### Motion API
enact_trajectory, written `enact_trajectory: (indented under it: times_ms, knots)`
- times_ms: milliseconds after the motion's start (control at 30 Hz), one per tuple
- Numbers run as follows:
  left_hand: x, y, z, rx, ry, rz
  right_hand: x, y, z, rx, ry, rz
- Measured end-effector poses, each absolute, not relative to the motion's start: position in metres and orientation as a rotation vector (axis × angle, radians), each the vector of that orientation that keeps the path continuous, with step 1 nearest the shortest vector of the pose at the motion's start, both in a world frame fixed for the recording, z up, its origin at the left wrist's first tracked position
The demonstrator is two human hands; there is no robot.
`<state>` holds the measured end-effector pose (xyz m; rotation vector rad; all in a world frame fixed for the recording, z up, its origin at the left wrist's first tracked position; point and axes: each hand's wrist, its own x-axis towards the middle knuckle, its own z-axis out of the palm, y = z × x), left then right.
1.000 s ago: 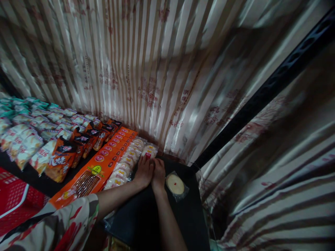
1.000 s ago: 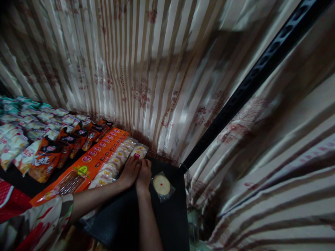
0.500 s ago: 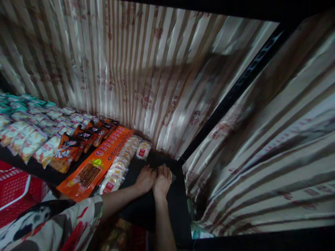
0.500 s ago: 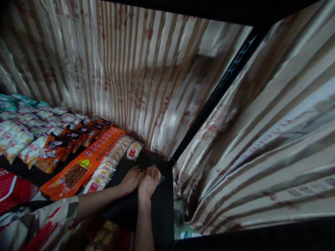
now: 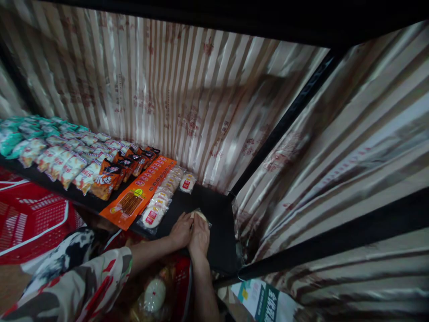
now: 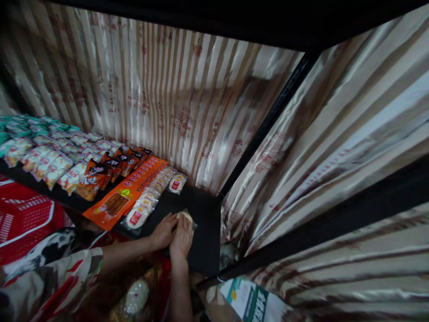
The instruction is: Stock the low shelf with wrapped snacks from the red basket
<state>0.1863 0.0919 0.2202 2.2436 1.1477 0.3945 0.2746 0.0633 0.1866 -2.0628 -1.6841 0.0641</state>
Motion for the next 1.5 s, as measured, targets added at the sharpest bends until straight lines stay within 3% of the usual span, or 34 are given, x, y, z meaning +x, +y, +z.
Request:
enact_trajectory:
  times_ms: [833,1500]
  knots:
    - [0.142,0.070,0.174,2.554,1.117,0.658,0.285,0.055,0.197,-1.840,-1.778,0.174]
    - [0.146,0.117,0.223,2.425,1.356,0.648,0.287,0.057,0.218,-1.631,-1.857,0.618]
